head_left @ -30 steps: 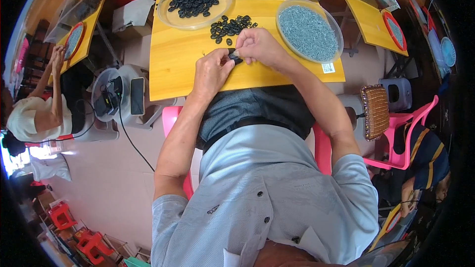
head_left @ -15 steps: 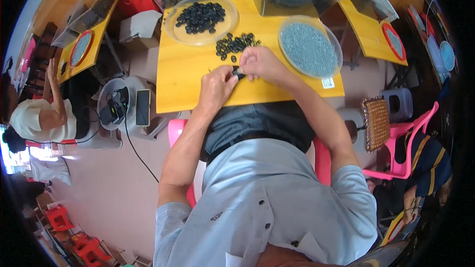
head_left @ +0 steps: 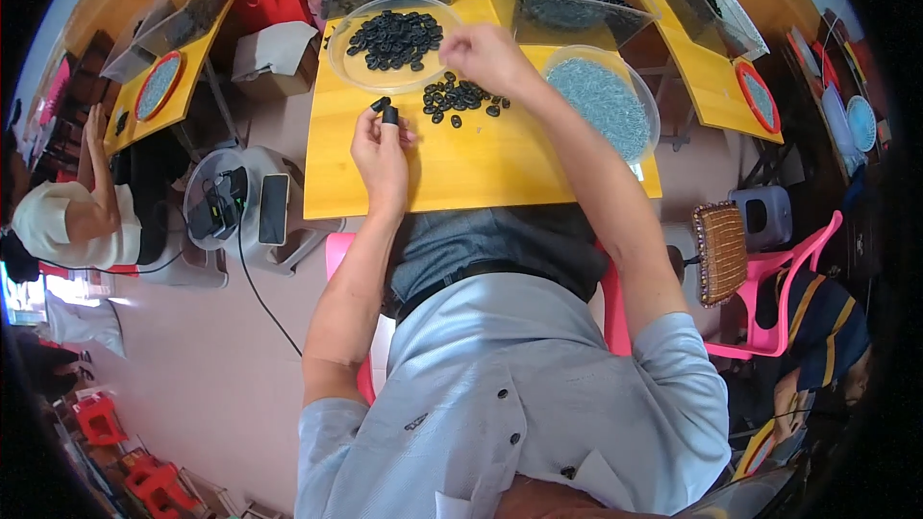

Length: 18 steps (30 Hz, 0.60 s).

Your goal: The person assembles small plastic components by picking up individual pieces from the table and fitting them together by hand.

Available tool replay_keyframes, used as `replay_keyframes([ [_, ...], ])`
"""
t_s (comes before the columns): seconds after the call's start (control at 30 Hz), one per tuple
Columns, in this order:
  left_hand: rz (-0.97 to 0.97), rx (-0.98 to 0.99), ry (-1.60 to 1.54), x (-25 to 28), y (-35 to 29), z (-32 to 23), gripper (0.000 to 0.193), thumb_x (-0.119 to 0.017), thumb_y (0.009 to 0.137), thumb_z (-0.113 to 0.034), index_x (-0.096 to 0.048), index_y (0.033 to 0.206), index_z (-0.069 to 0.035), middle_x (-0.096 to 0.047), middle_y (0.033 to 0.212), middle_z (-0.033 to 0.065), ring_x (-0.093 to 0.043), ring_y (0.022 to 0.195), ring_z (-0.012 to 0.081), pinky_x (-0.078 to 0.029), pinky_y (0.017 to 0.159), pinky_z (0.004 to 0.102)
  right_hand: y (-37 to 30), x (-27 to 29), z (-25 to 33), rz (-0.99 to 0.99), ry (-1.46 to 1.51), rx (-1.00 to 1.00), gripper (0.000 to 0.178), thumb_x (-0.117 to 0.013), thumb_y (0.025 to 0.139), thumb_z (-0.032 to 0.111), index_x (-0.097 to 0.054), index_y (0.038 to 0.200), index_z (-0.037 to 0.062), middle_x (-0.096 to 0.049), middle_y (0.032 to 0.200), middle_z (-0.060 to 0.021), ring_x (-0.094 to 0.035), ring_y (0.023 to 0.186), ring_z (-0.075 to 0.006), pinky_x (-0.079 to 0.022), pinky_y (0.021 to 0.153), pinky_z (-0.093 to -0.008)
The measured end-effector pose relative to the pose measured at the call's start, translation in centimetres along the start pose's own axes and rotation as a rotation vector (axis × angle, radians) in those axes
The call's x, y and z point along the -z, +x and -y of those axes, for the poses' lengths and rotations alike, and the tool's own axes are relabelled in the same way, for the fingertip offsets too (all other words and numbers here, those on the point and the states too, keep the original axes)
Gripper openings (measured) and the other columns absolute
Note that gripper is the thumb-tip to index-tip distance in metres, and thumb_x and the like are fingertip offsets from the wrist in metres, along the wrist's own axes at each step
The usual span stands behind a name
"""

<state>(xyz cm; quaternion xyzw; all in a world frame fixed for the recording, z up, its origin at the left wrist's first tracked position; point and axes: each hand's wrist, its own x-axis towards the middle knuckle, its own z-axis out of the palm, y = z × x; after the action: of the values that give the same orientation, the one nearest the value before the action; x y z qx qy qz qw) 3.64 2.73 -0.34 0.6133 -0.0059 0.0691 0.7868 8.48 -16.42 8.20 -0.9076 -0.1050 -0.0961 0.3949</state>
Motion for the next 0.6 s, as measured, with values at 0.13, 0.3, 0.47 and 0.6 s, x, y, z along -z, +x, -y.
replay_keyframes([
  [0.13,-0.043,0.039,-0.107,0.2,0.2,0.3,0.01,-0.051,0.096,-0.007,-0.055,0.103,-0.001,-0.061,0.078,0.0036,-0.056,0.063,0.0079,-0.045,0.056,0.0205,-2.8,-1.6,-1.7,0.164,-0.296,-0.016,0.015,-0.06,0.079,0.011,-0.071,0.087,0.0032,-0.069,0.076,-0.0142,-0.069,0.075,-0.0271,-0.052,0.07,-0.0365],
  [0.3,0.005,0.093,-0.043,-0.4,-0.4,-0.2,0.009,-0.054,0.095,-0.008,-0.058,0.102,-0.002,-0.061,0.078,0.0023,-0.056,0.063,0.0069,-0.043,0.056,0.0197,-4.7,-0.8,-2.3,0.098,-0.39,-0.078,0.015,-0.059,0.078,0.008,-0.069,0.088,0.0024,-0.068,0.085,-0.0178,-0.066,0.085,-0.0331,-0.051,0.077,-0.0425],
  [0.47,0.014,0.071,-0.032,-0.2,-0.4,0.4,0.01,-0.055,0.094,-0.006,-0.06,0.101,-0.002,-0.062,0.079,0.0021,-0.055,0.063,0.0068,-0.044,0.056,0.02,-4.3,0.1,-4.2,-0.025,-0.542,0.037,0.017,-0.054,0.077,0.001,-0.069,0.087,0.0023,-0.067,0.088,-0.0197,-0.064,0.089,-0.0363,-0.049,0.078,-0.046],
  [0.6,0.006,0.035,-0.028,-0.2,-0.2,0.6,0.009,-0.056,0.094,-0.005,-0.061,0.099,-0.001,-0.062,0.079,0.0022,-0.056,0.064,0.007,-0.044,0.058,0.0205,-3.9,1.3,-3.8,0.003,-0.655,0.007,0.014,-0.056,0.074,0.0,-0.067,0.083,-0.0009,-0.067,0.087,-0.022,-0.065,0.089,-0.0384,-0.05,0.079,-0.0485],
])
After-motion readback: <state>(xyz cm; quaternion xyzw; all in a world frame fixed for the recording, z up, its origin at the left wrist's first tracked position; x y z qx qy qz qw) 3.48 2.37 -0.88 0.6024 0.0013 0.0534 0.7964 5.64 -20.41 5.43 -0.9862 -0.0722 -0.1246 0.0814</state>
